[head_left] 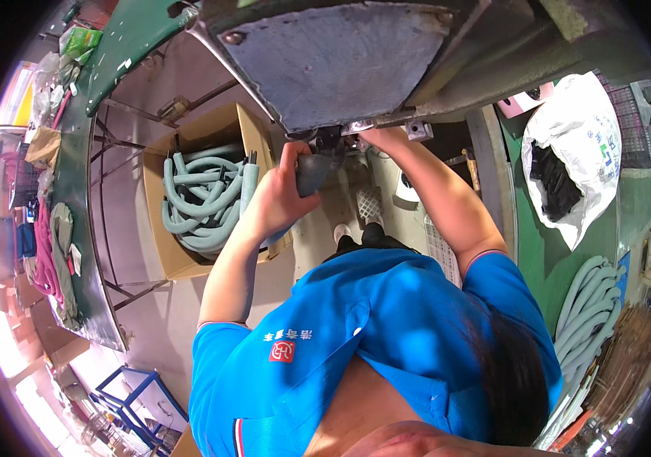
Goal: The person repeatedly picks up gray foam tubes and black plastic connectors, then inserts the connectors into the tube ends using a machine press. The person handles the parts one at a time and places the assembled units into a cardboard box.
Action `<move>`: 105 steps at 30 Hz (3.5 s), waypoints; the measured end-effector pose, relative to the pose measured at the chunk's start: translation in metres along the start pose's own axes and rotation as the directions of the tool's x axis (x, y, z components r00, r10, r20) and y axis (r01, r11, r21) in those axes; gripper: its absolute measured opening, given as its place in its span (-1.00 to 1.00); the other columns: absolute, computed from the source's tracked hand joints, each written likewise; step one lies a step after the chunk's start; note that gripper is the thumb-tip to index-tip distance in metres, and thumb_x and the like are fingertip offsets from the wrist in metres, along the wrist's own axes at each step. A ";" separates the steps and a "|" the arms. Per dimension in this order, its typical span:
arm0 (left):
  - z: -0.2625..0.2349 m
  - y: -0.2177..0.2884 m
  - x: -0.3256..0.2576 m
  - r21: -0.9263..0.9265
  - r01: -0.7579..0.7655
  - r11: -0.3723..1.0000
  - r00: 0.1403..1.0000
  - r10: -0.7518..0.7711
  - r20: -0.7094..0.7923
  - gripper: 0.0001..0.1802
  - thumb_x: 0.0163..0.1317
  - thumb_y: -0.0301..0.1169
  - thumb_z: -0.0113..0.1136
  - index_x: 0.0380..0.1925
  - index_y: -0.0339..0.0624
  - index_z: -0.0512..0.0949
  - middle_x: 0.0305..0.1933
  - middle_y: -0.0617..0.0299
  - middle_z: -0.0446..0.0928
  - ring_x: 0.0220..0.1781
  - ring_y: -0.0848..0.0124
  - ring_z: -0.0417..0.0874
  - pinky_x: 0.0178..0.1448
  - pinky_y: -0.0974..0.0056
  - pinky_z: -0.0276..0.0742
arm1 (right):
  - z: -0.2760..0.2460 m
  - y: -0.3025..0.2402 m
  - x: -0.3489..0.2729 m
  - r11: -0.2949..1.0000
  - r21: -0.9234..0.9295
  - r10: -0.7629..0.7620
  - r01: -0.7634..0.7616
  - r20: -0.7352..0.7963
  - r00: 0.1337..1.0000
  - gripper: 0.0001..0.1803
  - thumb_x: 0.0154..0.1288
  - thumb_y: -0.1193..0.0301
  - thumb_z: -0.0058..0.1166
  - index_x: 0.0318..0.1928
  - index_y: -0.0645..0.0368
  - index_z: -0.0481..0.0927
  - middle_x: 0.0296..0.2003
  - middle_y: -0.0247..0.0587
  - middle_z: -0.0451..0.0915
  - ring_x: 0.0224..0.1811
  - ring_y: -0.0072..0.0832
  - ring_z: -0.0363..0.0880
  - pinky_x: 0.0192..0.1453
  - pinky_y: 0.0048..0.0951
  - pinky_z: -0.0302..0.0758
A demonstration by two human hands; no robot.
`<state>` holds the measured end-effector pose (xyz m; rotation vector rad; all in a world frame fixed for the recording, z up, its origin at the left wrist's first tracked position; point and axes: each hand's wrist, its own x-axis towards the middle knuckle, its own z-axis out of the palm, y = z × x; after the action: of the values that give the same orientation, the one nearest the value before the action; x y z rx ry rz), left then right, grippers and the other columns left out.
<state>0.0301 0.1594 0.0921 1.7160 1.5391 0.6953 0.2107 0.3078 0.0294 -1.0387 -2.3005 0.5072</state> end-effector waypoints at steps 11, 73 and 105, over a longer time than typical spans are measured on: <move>0.004 -0.005 0.001 0.063 -0.045 0.997 0.999 0.046 -0.013 -0.34 -0.11 -0.47 0.21 0.05 -0.12 0.17 -0.38 -0.21 0.50 -0.30 -0.16 0.58 -0.26 0.01 0.47 | -0.017 -0.012 -0.006 0.983 0.052 0.166 -0.176 0.154 0.974 -0.58 0.36 0.19 -0.08 0.06 0.25 0.50 0.02 -0.03 0.56 0.10 -0.18 0.48 0.18 -0.22 0.35; 0.039 0.024 -0.077 -0.373 0.024 0.927 0.879 0.158 0.450 -0.39 -0.15 -0.44 0.42 -0.09 -0.15 0.29 -0.30 0.23 0.42 -0.24 0.45 0.43 -0.10 0.29 0.40 | -0.077 -0.090 -0.124 0.697 0.660 0.226 -0.282 0.171 0.959 -0.46 0.51 0.06 -0.29 -0.56 0.17 0.29 -0.64 -0.47 0.14 -0.53 -0.65 0.10 -0.46 -0.47 0.13; 0.071 -0.291 -0.006 0.532 -0.118 0.839 0.726 -0.293 0.623 -0.53 0.22 -0.16 0.11 0.07 -0.16 0.42 -0.19 0.09 0.60 -0.11 0.19 0.61 -0.06 0.14 0.50 | -0.167 0.081 -0.385 0.577 0.291 0.817 -0.763 -0.186 0.546 -0.75 0.20 0.27 0.08 -0.22 0.19 0.51 -0.32 -0.01 0.55 -0.24 -0.16 0.52 -0.14 -0.21 0.46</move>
<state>-0.0897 0.1518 -0.1818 1.9530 1.2996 -0.4888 0.5697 0.0798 -0.0142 -1.9159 -1.3546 0.8096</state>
